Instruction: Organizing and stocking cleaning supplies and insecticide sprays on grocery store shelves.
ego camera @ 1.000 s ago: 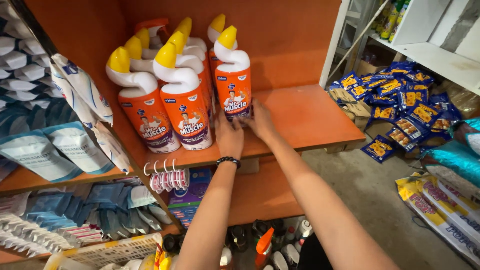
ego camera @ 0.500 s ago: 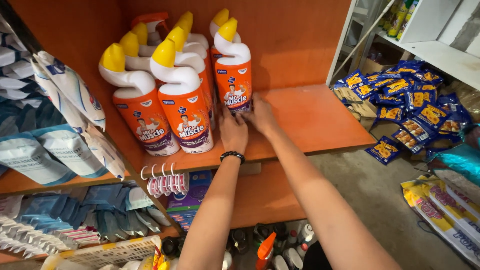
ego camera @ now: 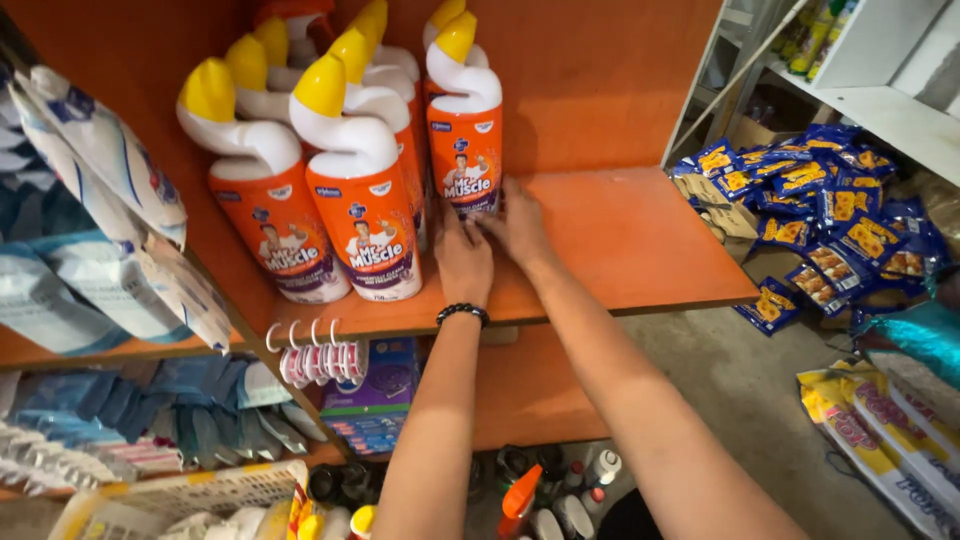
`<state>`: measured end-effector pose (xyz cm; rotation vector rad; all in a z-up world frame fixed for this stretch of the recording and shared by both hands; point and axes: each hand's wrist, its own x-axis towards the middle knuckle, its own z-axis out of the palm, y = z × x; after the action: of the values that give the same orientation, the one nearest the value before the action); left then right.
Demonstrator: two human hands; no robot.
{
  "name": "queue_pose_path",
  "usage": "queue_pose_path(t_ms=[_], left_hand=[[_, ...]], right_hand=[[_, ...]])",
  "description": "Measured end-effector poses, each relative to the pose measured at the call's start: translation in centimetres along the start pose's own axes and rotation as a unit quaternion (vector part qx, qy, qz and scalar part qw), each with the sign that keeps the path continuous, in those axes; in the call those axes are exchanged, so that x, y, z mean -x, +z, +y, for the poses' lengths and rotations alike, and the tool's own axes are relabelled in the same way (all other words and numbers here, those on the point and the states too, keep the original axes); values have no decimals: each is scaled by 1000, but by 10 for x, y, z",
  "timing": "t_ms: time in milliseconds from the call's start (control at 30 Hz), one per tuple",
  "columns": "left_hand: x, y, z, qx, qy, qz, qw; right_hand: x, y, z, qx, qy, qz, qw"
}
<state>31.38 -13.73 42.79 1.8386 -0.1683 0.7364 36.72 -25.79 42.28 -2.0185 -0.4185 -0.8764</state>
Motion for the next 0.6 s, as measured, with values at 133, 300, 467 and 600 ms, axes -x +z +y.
queue_pose_path(t_ms=[133,300,467,600], left_hand=[[-1,9,-15,-31,68,39,996],[3,-4,9,10,-17,-13,1000],[0,5,-7,-4,35,4,999],[-1,7,-11,22,51,6,998]], right_hand=[[2,-1,-3,-16,6,-10,1000],[5,-1,6,-22,2,-14,1000],[2,-4,1,-39,2,-22,999],[2,-3,-3,-41,15,-36,998]])
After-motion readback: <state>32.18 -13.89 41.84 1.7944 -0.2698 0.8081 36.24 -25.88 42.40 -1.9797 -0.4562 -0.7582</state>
